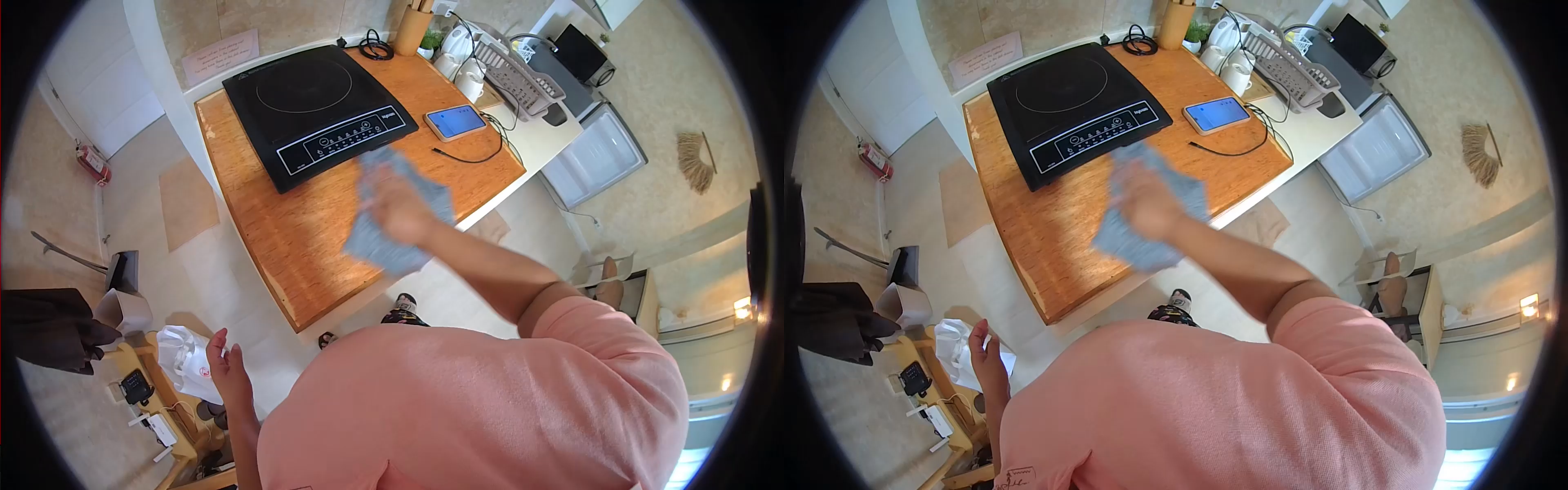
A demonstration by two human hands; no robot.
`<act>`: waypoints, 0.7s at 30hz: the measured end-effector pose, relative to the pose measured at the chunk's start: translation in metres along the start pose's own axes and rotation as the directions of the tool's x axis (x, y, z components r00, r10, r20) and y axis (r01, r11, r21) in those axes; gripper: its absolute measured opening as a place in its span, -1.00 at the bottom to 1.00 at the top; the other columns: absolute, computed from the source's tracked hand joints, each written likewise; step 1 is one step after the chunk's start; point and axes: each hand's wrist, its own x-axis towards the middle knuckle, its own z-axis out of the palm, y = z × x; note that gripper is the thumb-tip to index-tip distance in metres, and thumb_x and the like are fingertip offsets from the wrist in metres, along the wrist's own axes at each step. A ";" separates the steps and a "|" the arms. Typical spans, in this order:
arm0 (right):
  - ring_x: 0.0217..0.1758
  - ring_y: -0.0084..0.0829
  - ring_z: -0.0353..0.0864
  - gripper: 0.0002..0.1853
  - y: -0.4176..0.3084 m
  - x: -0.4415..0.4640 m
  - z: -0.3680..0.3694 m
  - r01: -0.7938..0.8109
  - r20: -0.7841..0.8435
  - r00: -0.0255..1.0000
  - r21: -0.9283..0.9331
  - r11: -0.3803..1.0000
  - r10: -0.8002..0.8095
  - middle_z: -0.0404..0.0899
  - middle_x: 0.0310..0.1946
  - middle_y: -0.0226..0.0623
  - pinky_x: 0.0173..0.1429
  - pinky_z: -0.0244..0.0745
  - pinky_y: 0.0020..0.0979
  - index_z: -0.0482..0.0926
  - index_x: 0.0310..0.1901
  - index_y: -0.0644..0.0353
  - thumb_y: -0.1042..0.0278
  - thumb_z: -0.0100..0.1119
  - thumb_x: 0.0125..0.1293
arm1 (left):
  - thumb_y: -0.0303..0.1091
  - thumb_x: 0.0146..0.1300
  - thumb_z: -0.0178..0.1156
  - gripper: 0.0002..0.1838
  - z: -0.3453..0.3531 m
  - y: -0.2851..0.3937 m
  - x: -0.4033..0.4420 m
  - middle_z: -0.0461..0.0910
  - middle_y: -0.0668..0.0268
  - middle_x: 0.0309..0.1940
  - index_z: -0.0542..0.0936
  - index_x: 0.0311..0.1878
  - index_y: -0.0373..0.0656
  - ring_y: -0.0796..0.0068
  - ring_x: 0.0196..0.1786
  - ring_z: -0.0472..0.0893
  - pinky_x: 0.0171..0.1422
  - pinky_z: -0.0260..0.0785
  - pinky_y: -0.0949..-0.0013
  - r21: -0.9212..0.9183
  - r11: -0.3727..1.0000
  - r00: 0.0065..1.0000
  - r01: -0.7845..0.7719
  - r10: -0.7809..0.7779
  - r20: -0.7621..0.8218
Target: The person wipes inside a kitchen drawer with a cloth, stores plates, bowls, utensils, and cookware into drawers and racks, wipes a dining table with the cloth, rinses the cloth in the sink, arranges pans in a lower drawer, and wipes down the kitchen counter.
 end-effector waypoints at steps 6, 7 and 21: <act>0.61 0.03 -0.15 -0.20 -0.147 0.001 0.016 0.409 0.043 0.907 0.161 0.898 -0.420 -0.01 0.51 0.13 0.61 -0.23 -0.03 0.19 0.45 0.17 -0.22 0.01 0.36 | -0.54 0.29 0.07 -0.64 0.041 0.054 0.008 0.43 0.32 0.20 0.48 0.15 -0.14 0.39 0.28 0.39 0.39 0.14 0.23 0.039 0.995 0.986 -0.096 0.089 0.142; 0.62 -0.02 -0.15 -0.24 -0.144 0.002 0.014 0.480 0.047 0.869 0.170 0.861 -0.493 0.01 0.51 0.05 0.61 -0.23 -0.05 0.22 0.45 0.10 -0.22 0.00 0.37 | -0.54 0.29 0.07 -0.64 0.045 0.061 0.011 0.43 0.32 0.20 0.48 0.15 -0.14 0.39 0.28 0.39 0.39 0.14 0.23 0.032 0.993 0.983 -0.110 0.104 0.152; 0.53 0.00 0.10 -0.48 0.017 0.012 0.010 0.100 -0.158 0.984 0.079 0.992 -0.087 0.19 0.44 0.08 0.56 0.02 -0.12 0.35 0.35 0.20 0.15 0.00 0.44 | -0.54 0.26 0.06 -0.70 0.028 0.072 0.013 0.47 0.29 0.08 0.50 0.06 -0.16 0.38 0.21 0.42 0.31 0.20 0.26 0.140 0.959 0.968 -0.246 0.236 0.085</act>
